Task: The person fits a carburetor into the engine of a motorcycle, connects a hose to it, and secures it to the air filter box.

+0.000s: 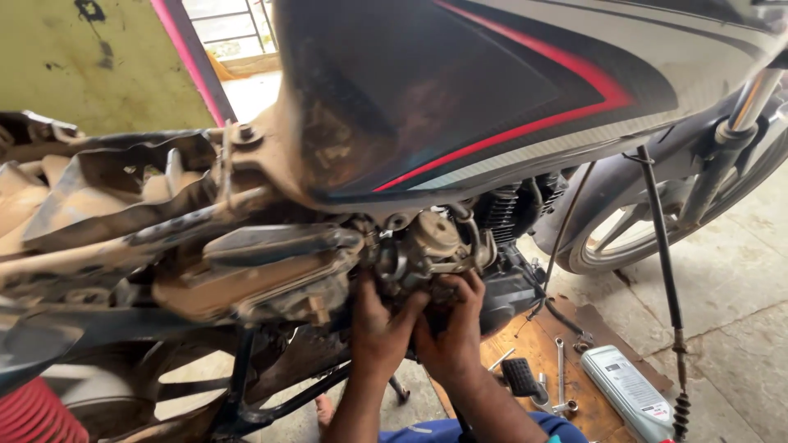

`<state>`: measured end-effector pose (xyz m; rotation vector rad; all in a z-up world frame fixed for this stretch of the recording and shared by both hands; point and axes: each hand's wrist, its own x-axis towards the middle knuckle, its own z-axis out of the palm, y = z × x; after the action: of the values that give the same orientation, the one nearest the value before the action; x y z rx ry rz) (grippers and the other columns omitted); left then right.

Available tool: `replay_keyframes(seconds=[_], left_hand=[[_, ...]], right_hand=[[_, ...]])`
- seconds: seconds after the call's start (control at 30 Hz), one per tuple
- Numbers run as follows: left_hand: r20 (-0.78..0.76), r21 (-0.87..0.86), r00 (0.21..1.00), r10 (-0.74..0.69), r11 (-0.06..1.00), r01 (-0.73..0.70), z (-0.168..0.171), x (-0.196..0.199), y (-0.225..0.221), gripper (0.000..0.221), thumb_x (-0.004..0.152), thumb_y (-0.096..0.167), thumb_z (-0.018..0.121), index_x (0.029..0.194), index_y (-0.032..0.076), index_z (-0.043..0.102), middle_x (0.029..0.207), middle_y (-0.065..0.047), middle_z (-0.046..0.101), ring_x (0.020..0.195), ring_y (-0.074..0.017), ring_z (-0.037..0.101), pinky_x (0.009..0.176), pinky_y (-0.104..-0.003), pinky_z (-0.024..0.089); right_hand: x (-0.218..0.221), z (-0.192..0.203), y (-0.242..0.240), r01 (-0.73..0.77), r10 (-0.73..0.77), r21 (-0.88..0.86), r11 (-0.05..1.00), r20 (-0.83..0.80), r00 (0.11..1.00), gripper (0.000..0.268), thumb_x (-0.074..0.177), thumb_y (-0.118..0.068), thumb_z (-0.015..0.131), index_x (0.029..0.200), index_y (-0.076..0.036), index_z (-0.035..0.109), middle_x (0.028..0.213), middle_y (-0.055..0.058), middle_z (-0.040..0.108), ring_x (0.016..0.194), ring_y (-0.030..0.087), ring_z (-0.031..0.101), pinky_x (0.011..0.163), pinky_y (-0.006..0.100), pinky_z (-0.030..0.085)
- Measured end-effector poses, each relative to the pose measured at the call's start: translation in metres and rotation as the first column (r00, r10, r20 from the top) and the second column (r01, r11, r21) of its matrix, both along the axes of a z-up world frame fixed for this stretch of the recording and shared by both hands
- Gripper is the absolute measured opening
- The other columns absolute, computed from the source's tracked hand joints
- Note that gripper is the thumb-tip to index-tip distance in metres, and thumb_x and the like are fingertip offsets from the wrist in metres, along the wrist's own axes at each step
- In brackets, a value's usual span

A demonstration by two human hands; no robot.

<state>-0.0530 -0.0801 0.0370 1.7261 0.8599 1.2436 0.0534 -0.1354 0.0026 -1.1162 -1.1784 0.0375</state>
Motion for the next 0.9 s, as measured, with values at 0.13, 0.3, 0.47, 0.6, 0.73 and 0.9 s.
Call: replay_keyframes(seconds=[0.13, 0.3, 0.47, 0.6, 0.73, 0.9], left_hand=[[0.381, -0.054, 0.907, -0.179, 0.975, 0.215, -0.013, 0.006, 0.006, 0.057, 0.091, 0.017, 0.080, 0.137, 0.001, 0.050, 0.120, -0.012, 0.070, 0.108, -0.0199, 0.069, 0.094, -0.033, 0.058], [0.432, -0.195, 0.883, -0.183, 0.937, 0.290, -0.014, 0.007, 0.006, 0.050, 0.090, 0.015, 0.076, 0.133, 0.001, 0.055, 0.111, -0.011, 0.073, 0.101, -0.0204, 0.073, 0.085, -0.035, 0.064], [0.437, -0.205, 0.894, -0.094, 0.958, 0.201, -0.021, 0.012, 0.008, 0.044, 0.091, 0.015, 0.077, 0.129, 0.004, 0.057, 0.107, -0.008, 0.071, 0.092, -0.0176, 0.071, 0.073, -0.033, 0.065], [0.463, -0.241, 0.886, -0.027, 0.958, 0.155, -0.010, 0.019, -0.001, 0.043, 0.090, 0.016, 0.076, 0.127, 0.005, 0.057, 0.109, -0.007, 0.072, 0.094, -0.0158, 0.071, 0.070, -0.032, 0.065], [0.545, -0.249, 0.837, 0.038, 0.961, 0.119, -0.003, 0.030, -0.004, 0.040, 0.091, 0.019, 0.075, 0.125, 0.007, 0.057, 0.104, -0.004, 0.070, 0.088, -0.0139, 0.069, 0.064, -0.030, 0.062], [0.573, -0.285, 0.818, 0.054, 0.949, 0.137, 0.000, 0.029, -0.002, 0.034, 0.093, 0.020, 0.077, 0.118, 0.004, 0.060, 0.095, -0.006, 0.068, 0.071, -0.0163, 0.065, 0.059, -0.031, 0.060]], right_hand=[[0.006, 0.006, -0.008, 0.040, -0.039, -0.003, 0.999, 0.170, 0.985, 0.077, 0.078, 0.008, 0.072, 0.144, -0.001, 0.033, 0.149, 0.022, 0.031, 0.116, 0.033, 0.064, 0.091, 0.037, 0.059], [0.027, 0.020, -0.037, -0.278, 0.278, -0.187, 0.942, -0.022, 0.960, 0.086, 0.080, 0.007, 0.074, 0.150, 0.000, 0.025, 0.157, 0.027, 0.024, 0.097, 0.023, 0.075, 0.081, 0.032, 0.063], [0.101, -0.070, -0.044, -0.146, 0.155, 0.096, 0.985, -0.089, 0.984, 0.057, 0.086, 0.012, 0.050, 0.141, -0.003, 0.053, 0.134, 0.015, 0.071, 0.092, 0.013, 0.068, 0.098, 0.034, 0.055], [0.109, -0.010, -0.024, -0.173, 0.105, -0.186, 0.967, -0.328, 0.939, 0.052, 0.097, -0.012, 0.063, 0.145, 0.000, 0.048, 0.132, 0.017, 0.066, 0.117, 0.023, 0.065, 0.095, 0.037, 0.053], [0.101, -0.007, -0.009, -0.364, 0.125, -0.399, 0.842, -0.512, 0.850, 0.055, 0.095, -0.023, 0.064, 0.143, 0.000, 0.050, 0.126, 0.018, 0.069, 0.118, 0.029, 0.065, 0.096, 0.041, 0.053], [0.075, 0.026, -0.001, -0.510, 0.247, 0.102, 0.854, -0.943, 0.225, 0.062, 0.098, -0.043, 0.049, 0.142, 0.000, 0.048, 0.132, 0.015, 0.066, 0.117, 0.034, 0.065, 0.098, 0.048, 0.051]])
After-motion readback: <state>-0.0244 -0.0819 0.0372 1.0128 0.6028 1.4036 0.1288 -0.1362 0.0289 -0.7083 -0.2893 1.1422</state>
